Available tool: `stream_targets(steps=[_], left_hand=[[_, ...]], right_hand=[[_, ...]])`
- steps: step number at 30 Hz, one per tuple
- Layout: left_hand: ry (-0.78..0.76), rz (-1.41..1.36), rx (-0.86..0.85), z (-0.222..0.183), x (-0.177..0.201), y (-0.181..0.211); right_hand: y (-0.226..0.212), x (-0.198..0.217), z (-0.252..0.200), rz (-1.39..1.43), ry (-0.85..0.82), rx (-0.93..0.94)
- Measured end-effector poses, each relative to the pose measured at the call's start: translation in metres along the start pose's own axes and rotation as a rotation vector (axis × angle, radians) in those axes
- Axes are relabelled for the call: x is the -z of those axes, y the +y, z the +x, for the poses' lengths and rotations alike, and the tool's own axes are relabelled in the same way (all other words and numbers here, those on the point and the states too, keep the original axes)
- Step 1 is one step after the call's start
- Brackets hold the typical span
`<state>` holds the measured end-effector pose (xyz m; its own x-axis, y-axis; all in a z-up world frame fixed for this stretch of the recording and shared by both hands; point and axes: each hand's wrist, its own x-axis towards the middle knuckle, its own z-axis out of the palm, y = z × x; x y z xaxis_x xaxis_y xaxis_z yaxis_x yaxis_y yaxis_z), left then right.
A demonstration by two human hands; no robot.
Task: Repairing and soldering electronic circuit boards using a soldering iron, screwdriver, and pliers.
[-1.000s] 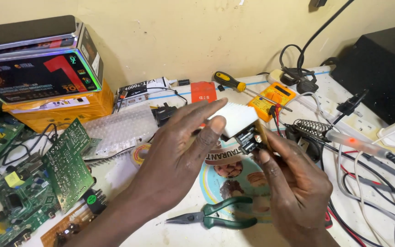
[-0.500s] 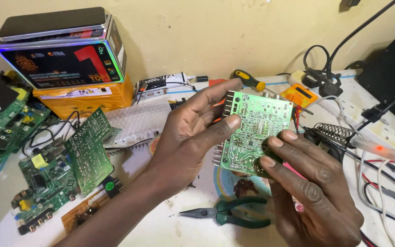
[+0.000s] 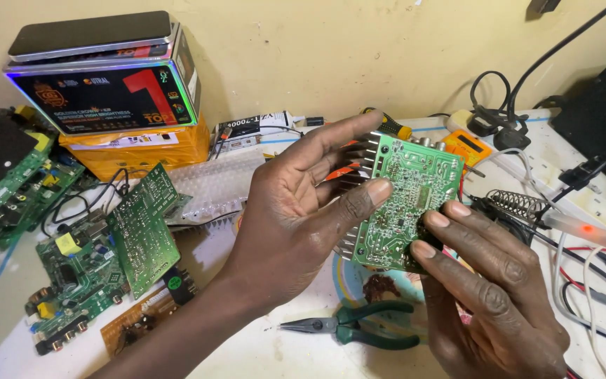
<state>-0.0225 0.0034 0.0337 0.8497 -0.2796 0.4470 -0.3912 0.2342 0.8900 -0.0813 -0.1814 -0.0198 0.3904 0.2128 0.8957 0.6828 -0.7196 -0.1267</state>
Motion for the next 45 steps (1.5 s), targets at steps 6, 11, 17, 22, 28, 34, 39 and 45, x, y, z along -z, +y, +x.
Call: stream_targets(steps=[6,11,17,22,28,34,39,45], left_hand=[[0.021,-0.019,0.022,-0.001,-0.002,0.005],[0.030,-0.040,0.044,0.000,-0.004,0.008],[0.023,-0.086,0.041,0.000,-0.003,0.005],[0.036,-0.095,0.069,0.001,-0.004,0.005],[0.061,-0.145,0.109,0.001,-0.004,0.000],[0.083,-0.135,0.118,0.002,-0.003,-0.003],[0.095,-0.079,0.105,0.003,-0.001,-0.004],[0.172,0.189,0.322,0.012,0.004,-0.006]], right_hand=[[-0.003,0.002,-0.001,0.004,0.001,-0.030],[-0.008,0.002,0.003,-0.012,0.023,-0.032],[-0.011,0.003,0.003,-0.043,0.024,-0.038],[-0.012,0.002,0.004,-0.048,0.029,-0.041],[-0.011,0.000,0.003,-0.038,0.032,-0.050],[-0.007,-0.001,-0.002,-0.003,0.032,-0.060],[-0.007,-0.001,-0.002,-0.012,0.007,-0.057],[-0.007,-0.011,-0.001,0.154,0.023,-0.200]])
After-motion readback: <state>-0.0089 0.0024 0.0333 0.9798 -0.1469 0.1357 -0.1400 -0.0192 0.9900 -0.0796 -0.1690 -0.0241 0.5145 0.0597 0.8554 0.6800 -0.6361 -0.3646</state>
